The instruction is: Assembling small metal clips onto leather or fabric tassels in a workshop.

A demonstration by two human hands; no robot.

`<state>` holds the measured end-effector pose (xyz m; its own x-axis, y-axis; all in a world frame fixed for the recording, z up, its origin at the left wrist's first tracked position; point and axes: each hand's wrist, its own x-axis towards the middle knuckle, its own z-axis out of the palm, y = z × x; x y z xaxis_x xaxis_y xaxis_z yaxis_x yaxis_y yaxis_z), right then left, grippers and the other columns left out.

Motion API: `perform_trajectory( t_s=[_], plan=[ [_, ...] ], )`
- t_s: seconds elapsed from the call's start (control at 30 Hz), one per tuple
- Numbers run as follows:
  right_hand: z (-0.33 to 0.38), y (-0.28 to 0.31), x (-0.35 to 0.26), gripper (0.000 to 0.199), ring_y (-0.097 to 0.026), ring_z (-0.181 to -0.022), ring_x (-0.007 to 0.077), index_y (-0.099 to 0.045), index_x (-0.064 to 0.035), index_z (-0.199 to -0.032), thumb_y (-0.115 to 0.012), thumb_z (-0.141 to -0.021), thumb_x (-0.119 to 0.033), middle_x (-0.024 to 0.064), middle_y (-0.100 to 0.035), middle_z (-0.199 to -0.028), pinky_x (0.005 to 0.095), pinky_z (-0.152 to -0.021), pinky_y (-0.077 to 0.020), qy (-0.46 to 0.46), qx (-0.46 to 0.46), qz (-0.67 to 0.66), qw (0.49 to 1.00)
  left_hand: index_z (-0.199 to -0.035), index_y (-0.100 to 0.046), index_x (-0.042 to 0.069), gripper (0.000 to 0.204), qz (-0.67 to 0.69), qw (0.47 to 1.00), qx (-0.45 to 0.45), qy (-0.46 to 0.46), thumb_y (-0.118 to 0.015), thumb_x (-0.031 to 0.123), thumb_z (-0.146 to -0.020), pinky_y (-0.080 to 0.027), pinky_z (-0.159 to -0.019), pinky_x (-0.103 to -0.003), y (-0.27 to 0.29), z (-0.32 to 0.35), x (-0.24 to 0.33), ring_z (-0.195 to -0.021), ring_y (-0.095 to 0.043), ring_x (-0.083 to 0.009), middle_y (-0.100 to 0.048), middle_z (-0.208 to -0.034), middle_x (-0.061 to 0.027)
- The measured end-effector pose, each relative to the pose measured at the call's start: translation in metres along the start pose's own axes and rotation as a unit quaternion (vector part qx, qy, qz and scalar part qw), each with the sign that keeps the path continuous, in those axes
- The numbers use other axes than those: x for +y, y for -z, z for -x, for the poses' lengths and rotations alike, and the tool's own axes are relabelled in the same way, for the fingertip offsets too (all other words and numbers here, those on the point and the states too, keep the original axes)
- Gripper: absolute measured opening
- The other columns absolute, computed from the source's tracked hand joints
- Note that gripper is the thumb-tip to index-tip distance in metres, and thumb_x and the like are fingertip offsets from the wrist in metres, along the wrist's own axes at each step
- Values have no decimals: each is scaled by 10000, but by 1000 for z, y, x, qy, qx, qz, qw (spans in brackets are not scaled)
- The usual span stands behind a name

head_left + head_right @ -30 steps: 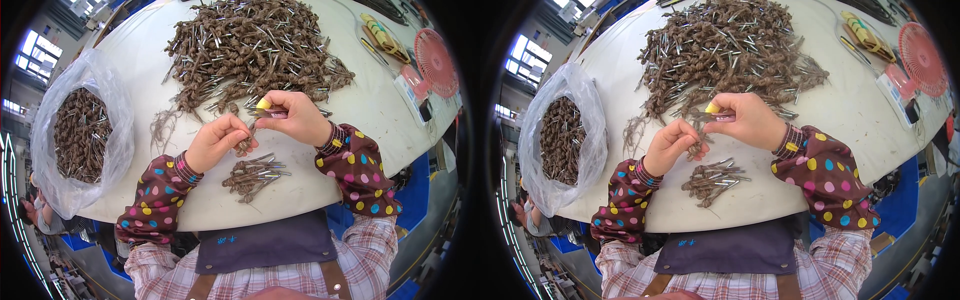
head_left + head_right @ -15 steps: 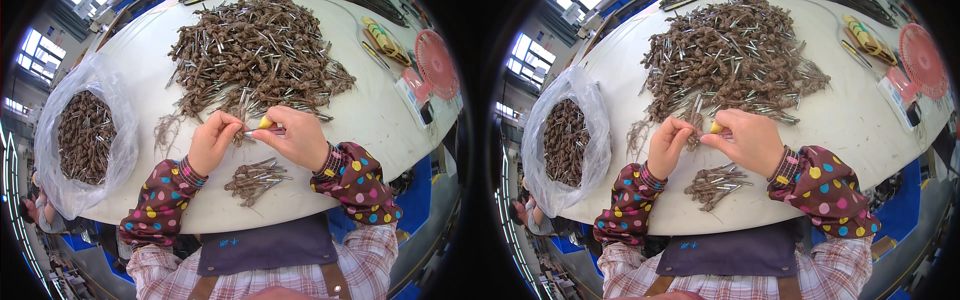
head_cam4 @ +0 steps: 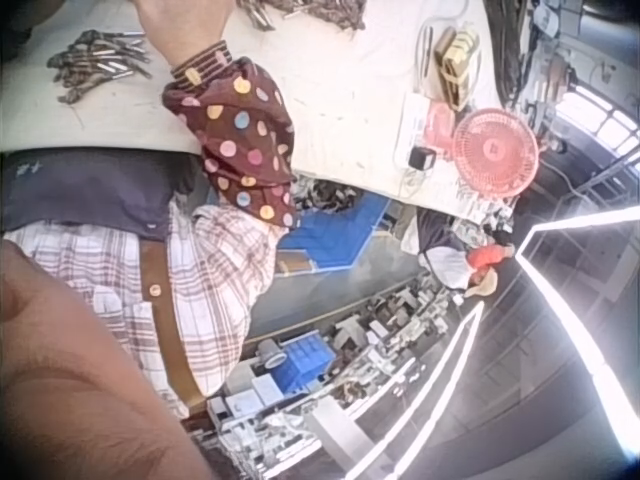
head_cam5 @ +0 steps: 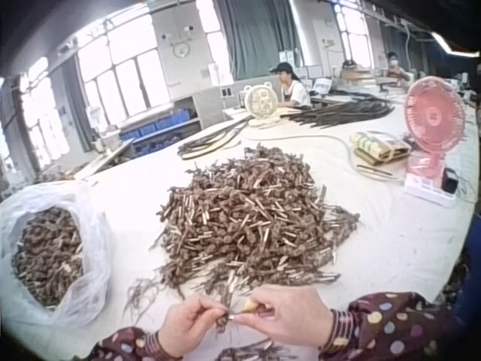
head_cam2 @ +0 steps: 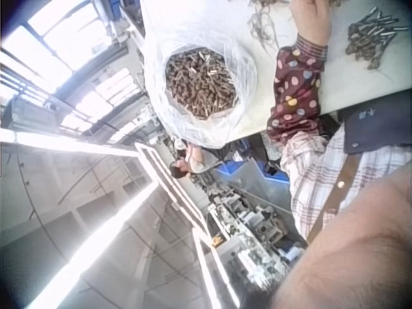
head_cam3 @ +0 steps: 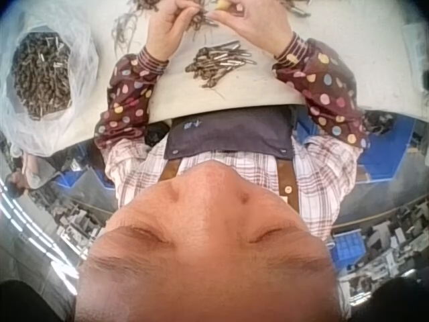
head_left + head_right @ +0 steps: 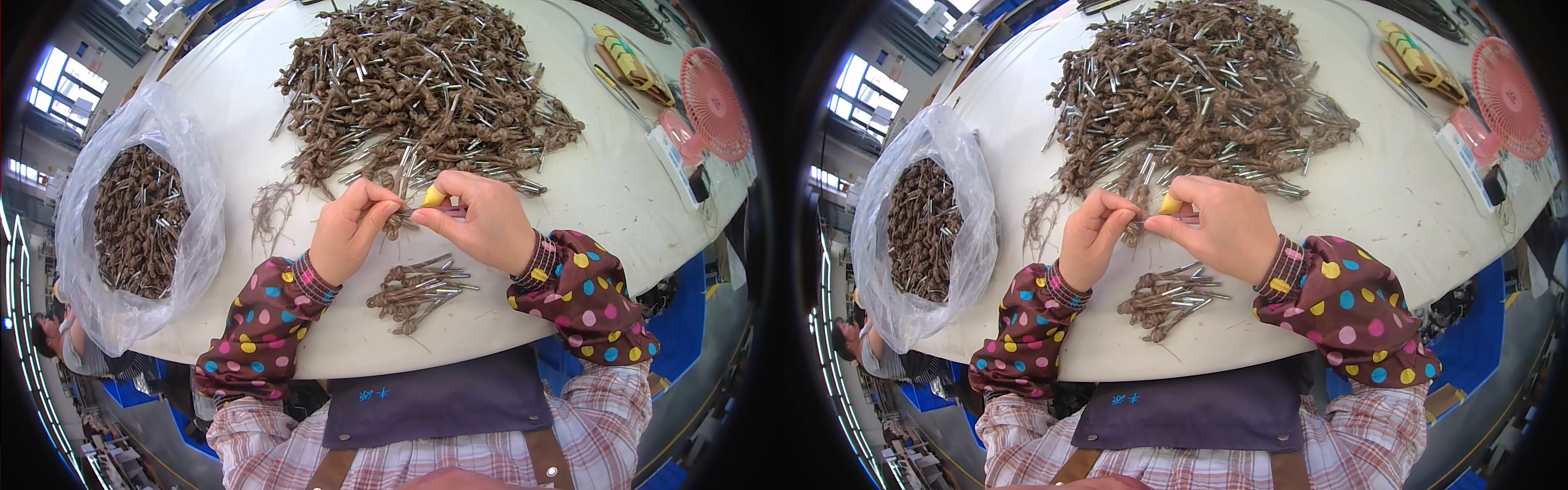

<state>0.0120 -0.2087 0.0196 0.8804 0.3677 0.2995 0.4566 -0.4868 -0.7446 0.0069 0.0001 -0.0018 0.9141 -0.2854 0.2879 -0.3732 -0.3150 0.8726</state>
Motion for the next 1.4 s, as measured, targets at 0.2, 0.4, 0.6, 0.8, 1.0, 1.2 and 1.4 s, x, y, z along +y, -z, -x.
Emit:
perform_trajectory(
  t_s=[0.2,0.4,0.6,0.8,1.0,1.2,1.4],
  plan=[
    [1,-3,4,287,-543,-558,115,-589,-40,-805,-745,-770,-279,44,-590,-680,257,-522,-430,17,2,-17,1000,-935,-575,10,73,31,999,-16,7,-560,79,-917,-440,-619,-210,0,1,1,-676,-537,-67,-624,-777,-33],
    [-8,13,20,311,-563,-677,85,-579,-32,-900,-734,-793,-279,7,-595,-749,250,-603,-457,-63,-55,-185,979,-899,-562,23,70,117,993,-13,13,-538,82,-929,-463,-672,-219,-2,-1,4,-738,-580,-79,-653,-835,-51],
    [-13,-13,23,278,-540,-778,56,-586,-17,-974,-720,-807,-194,1,-600,-828,222,-701,-455,-104,-46,-425,898,-930,-543,15,65,-39,991,-122,-35,-508,69,-939,-491,-681,-253,0,1,16,-767,-616,-114,-670,-862,-74],
    [-13,3,18,219,-511,-773,30,-604,-14,-935,-709,-814,-163,-10,-603,-852,197,-685,-434,-134,-65,-389,909,-921,-544,5,62,86,996,-14,20,-520,62,-921,-499,-673,-275,2,-5,9,-741,-636,-166,-670,-858,-87],
    [-14,13,14,196,-505,-766,24,-593,-11,-942,-696,-821,-127,-18,-598,-852,188,-680,-431,-99,-78,-363,923,-1013,-566,9,133,-325,944,58,-10,-542,41,-887,-484,-746,-295,38,-20,-9,-842,-609,-175,-636,-987,-102],
    [-13,8,16,177,-512,-758,29,-589,-7,-944,-685,-824,-96,-18,-590,-844,194,-684,-441,-98,-96,-369,919,-1094,-591,37,246,-163,981,-72,-73,-612,95,-856,-482,-718,-286,17,-13,27,-859,-611,-190,-623,-967,-97],
    [-13,7,15,164,-516,-794,28,-592,-14,-954,-670,-831,-87,-27,-591,-866,195,-710,-437,-85,-115,-392,909,-1100,-590,-15,240,65,976,-176,112,-606,80,-881,-500,-752,-235,13,-7,18,-821,-623,-96,-665,-924,-56]
  ],
)
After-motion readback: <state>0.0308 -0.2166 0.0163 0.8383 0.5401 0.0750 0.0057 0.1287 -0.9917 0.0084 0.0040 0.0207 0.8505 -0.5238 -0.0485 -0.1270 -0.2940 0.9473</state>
